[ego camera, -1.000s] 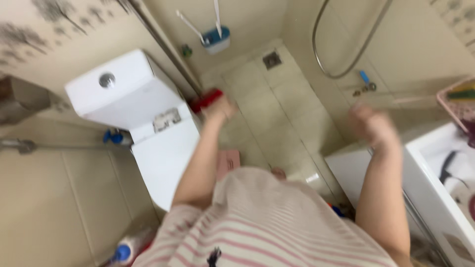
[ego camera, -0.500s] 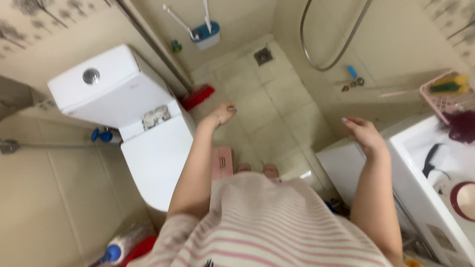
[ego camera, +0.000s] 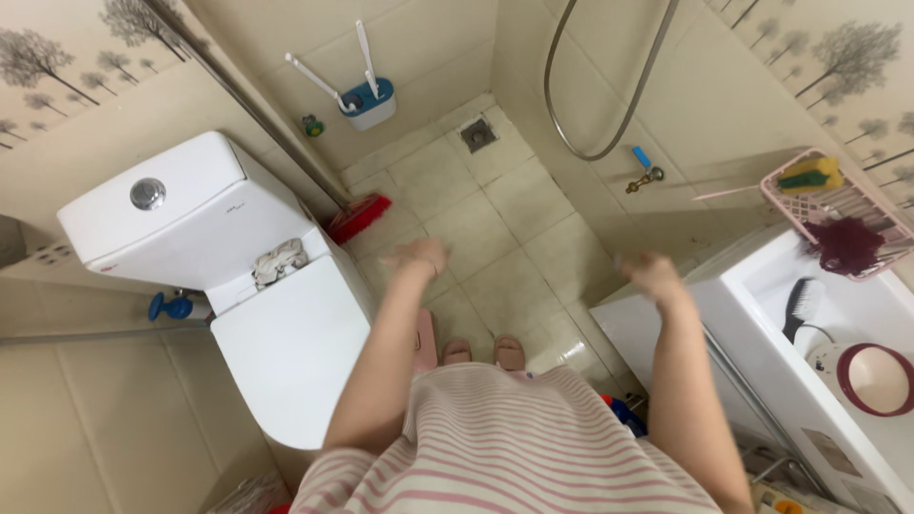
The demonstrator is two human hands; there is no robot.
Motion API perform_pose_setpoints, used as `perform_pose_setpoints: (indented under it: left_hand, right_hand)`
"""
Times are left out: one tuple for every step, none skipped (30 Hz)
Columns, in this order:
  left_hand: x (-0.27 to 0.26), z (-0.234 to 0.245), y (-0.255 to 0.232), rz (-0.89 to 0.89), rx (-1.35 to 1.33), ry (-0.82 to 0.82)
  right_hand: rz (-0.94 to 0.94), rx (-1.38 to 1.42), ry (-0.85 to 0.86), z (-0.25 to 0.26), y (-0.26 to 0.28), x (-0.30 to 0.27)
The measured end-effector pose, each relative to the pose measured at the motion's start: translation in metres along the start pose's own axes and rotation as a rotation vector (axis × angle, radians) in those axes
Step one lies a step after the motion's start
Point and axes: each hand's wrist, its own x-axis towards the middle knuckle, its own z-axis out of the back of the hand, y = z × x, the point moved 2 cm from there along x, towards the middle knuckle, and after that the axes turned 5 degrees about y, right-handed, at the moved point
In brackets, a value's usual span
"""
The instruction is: The person cleans the bathroom floor using a handheld shower head to spray water and a long-handled brush to scrub the tiles. They move around the toilet and a red basin, rinsing the brush and floor repeatedly.
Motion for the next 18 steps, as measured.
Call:
perform_pose_setpoints:
  left_hand:
    - [0.012, -0.015, 0.013, 0.055, -0.005, -0.014]
    - [0.027, -0.023, 0.025, -0.077, -0.236, -0.096]
    - [0.046, -0.025, 0.035, -0.071, -0.243, -0.133]
    - [0.056, -0.037, 0.049, -0.058, -0.250, -0.154]
    - [0.064, -0.048, 0.060, -0.044, -0.257, -0.175]
    - [0.070, -0.054, 0.070, -0.056, -0.352, -0.204]
    - [0.073, -0.058, 0.078, -0.067, -0.449, -0.232]
    - [0.081, -0.053, 0.078, -0.089, -0.546, -0.272]
    - [0.087, -0.049, 0.076, -0.114, -0.555, -0.279]
    - [0.087, -0.050, 0.075, -0.133, -0.564, -0.280]
    - [0.085, -0.053, 0.073, -0.151, -0.573, -0.281]
    - [0.084, -0.056, 0.070, -0.160, -0.579, -0.260]
    - [0.081, -0.060, 0.065, -0.170, -0.585, -0.240]
    - [0.078, -0.063, 0.062, -0.178, -0.592, -0.222]
    - [0.075, -0.065, 0.059, -0.179, -0.596, -0.209]
    - [0.073, -0.067, 0.055, -0.182, -0.601, -0.197]
    - [0.072, -0.067, 0.051, -0.184, -0.606, -0.186]
    - [0.071, -0.066, 0.046, -0.190, -0.605, -0.187]
  right_hand:
    - [0.014, 0.107, 0.012, -0.010, -0.018, 0.001]
    - [0.025, 0.215, 0.021, -0.018, -0.029, 0.004]
    - [-0.051, 0.290, 0.059, -0.022, -0.036, 0.013]
    - [-0.143, 0.364, 0.105, -0.028, -0.050, 0.008]
    - [-0.235, 0.438, 0.150, -0.032, -0.061, 0.001]
    - [-0.205, 0.451, 0.104, -0.030, -0.064, -0.002]
    - [-0.176, 0.464, 0.056, -0.027, -0.064, -0.006]
    - [-0.132, 0.479, 0.001, -0.021, -0.056, -0.002]
    - [-0.117, 0.517, -0.022, -0.016, -0.047, -0.001]
    - [-0.110, 0.552, -0.041, -0.015, -0.042, -0.005]
    - [-0.101, 0.587, -0.059, -0.015, -0.037, -0.009]
    - [-0.088, 0.555, -0.065, -0.014, -0.033, -0.014]
    - [-0.074, 0.523, -0.070, -0.014, -0.030, -0.019]
    - [-0.059, 0.490, -0.073, -0.015, -0.026, -0.021]
    - [-0.052, 0.493, -0.075, -0.015, -0.023, -0.024]
    - [-0.044, 0.495, -0.077, -0.014, -0.020, -0.024]
    - [-0.036, 0.497, -0.080, -0.013, -0.017, -0.024]
    - [-0.033, 0.493, -0.084, -0.012, -0.015, -0.023]
